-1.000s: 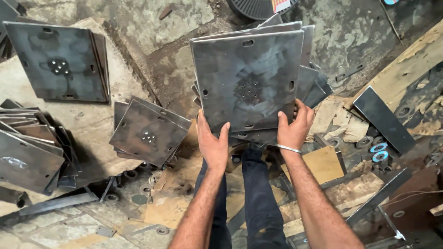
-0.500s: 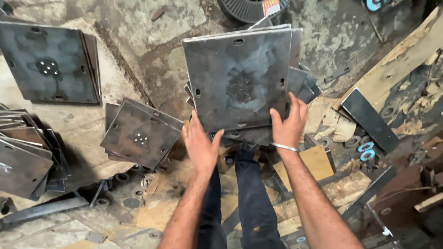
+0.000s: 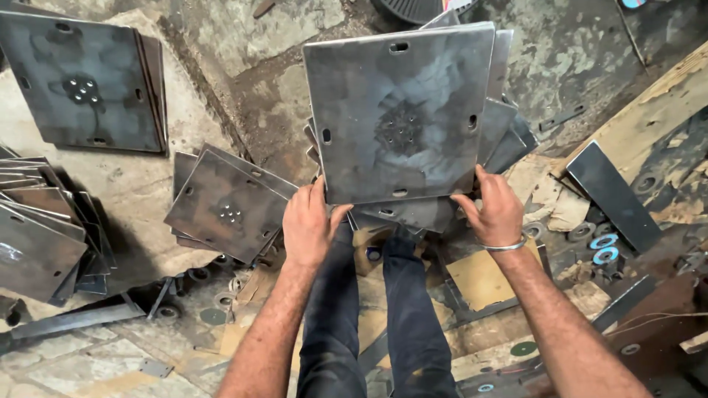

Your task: The person sits on the workshop floor and stacks square punched metal plates one at a time, picking each plate from the surrounding floor and aligning it onto a growing pile on their lap, then places the finished stack onto a wooden board beside them.

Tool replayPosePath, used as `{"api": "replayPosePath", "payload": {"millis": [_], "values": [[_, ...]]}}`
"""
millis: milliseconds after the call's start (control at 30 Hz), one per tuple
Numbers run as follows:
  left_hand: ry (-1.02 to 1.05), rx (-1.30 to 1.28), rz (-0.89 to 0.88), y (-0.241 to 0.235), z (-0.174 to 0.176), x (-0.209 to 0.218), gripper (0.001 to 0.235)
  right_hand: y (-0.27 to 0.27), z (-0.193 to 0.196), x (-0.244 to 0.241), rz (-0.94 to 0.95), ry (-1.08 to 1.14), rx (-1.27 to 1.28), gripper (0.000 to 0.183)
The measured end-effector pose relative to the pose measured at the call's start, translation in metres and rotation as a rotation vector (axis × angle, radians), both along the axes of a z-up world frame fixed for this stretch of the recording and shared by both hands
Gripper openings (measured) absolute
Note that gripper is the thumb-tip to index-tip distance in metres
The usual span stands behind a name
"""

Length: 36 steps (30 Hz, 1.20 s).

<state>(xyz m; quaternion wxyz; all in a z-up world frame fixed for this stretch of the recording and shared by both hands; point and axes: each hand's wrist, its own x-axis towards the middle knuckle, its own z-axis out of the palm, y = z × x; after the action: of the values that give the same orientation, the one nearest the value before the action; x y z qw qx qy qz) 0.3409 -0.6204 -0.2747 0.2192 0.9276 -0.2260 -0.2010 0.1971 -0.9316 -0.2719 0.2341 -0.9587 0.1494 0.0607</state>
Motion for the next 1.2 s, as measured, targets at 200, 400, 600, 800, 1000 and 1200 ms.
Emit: {"api": "replayPosePath", "payload": {"millis": [200,400,600,800,1000,1200], "values": [[0.029,0.01,0.02,-0.003,0.003,0.003,0.069,-0.003,-0.006,-0.004,-0.037,0.011,0.029,0.058],[0.011,-0.041,0.041,-0.007,0.005,0.0,0.066,0.004,0.0,-0.003,-0.053,0.014,0.04,0.055],[-0.024,-0.053,0.022,-0.003,0.002,-0.003,0.064,0.001,-0.002,-0.004,0.001,-0.024,0.005,0.055],[-0.006,-0.031,-0.02,0.005,-0.009,-0.009,0.057,-0.011,-0.006,-0.004,0.049,0.01,0.03,0.052],[-0.042,-0.029,0.014,0.004,-0.007,-0.014,0.057,-0.025,-0.005,0.002,0.131,0.042,0.022,0.048],[0.038,0.011,0.075,0.012,-0.015,-0.025,0.042,-0.024,-0.006,-0.002,0.144,0.004,-0.026,0.042]]}}
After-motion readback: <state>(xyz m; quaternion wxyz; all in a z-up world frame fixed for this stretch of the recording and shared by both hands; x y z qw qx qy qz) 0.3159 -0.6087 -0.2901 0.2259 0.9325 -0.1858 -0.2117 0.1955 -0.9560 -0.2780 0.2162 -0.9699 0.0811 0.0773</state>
